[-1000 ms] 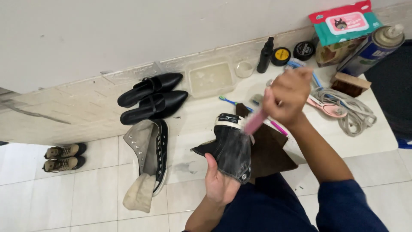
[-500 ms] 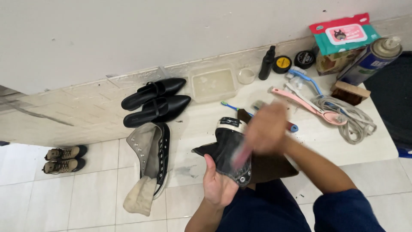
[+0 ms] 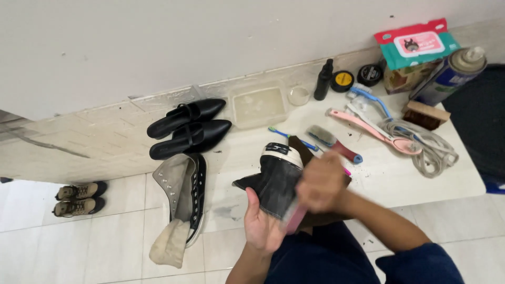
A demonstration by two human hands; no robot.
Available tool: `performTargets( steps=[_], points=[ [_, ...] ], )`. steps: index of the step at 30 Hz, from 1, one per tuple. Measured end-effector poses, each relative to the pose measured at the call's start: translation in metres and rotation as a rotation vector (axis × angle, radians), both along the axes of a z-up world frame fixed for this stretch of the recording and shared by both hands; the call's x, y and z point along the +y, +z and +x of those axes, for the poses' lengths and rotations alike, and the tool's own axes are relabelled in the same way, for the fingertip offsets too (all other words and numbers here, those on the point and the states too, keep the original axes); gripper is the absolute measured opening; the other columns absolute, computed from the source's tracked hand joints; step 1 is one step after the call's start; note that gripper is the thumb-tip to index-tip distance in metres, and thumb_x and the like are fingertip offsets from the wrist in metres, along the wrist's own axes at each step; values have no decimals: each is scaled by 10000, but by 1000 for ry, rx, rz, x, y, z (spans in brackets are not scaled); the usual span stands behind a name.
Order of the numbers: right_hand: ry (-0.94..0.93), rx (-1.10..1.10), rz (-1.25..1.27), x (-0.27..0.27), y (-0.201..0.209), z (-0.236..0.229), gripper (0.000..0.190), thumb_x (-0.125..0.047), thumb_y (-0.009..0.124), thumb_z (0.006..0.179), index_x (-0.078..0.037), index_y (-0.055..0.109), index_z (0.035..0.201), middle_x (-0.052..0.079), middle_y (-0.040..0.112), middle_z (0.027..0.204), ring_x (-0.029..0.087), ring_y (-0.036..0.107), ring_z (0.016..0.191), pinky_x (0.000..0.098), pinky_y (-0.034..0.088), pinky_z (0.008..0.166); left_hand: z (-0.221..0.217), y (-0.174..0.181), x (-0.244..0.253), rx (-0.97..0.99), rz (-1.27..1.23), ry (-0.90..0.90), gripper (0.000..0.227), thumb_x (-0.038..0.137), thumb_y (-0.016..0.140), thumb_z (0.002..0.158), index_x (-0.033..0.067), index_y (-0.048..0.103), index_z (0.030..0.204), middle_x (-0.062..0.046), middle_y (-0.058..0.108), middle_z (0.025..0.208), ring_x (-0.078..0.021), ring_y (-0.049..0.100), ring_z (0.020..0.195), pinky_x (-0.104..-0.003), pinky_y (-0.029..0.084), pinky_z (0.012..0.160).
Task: The person wipes a black high-top sneaker with a brown cloth, then uses a blue toothbrush to scrub the upper and sole. The shoe is rotated to access different areas while being cleaned on a white countertop.
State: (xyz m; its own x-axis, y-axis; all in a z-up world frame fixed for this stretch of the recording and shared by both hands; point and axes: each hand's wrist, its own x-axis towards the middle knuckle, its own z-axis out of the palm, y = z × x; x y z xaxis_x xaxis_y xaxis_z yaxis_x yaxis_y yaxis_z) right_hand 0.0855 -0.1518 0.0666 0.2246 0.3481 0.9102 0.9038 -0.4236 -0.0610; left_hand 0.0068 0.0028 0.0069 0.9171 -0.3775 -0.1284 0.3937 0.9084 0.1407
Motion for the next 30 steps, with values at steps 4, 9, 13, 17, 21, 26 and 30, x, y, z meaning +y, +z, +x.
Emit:
performTargets(
  steps=[4,9,13,17,21,26,30],
  points=[
    [-281,235,230,-28,-16,36,394,-78,515,909,-86,410,529,35,407,555,190,349,558,382,225,748,-2,13,4,-73,-43,21,811,622,350,952,-5,360,1466,-178,435,1478,-305,395,1385,-447,270,1179],
    [-213,200,176,-33,-67,38,286,-42,490,870,-136,407,612,73,465,657,289,389,624,468,261,713,3,16,13,46,31,84,775,567,447,923,2,391,1450,-198,449,1461,-329,431,1348,-502,301,1145],
    [-711,519,161,-98,-104,75,472,-159,422,1108,-86,396,642,62,441,685,266,393,735,398,259,817,-3,31,68,-255,-12,10,729,553,366,1008,30,275,1507,-216,339,1526,-357,319,1422,-490,270,1186],
    [-919,1011,-211,-111,-113,59,236,-264,435,1032,-69,531,939,137,583,964,373,499,959,487,313,832,7,8,105,-381,131,-111,262,323,291,1077,66,341,1086,-84,321,971,-220,306,837,-358,198,709],
    [-1025,846,-370,-118,-153,56,210,-99,641,884,14,579,1050,215,596,993,413,572,966,495,401,797,89,-182,89,-44,521,-365,551,395,460,1001,-39,549,1327,-265,621,1200,-345,659,1060,-534,522,760],
    [-1126,639,-448,-108,-139,29,370,-199,735,799,-78,624,1131,148,605,1036,351,561,1007,471,388,864,116,-48,13,-230,548,-523,807,608,416,983,60,223,1542,-318,201,1539,-588,256,1339,-762,215,959],
    [-1079,674,-459,-84,-119,-25,357,-357,715,805,-99,644,1042,103,606,964,304,598,923,424,460,804,108,-12,-8,-204,787,-451,1047,583,574,925,-17,-17,1547,-388,66,1550,-605,171,1372,-678,202,1073]
  ],
)
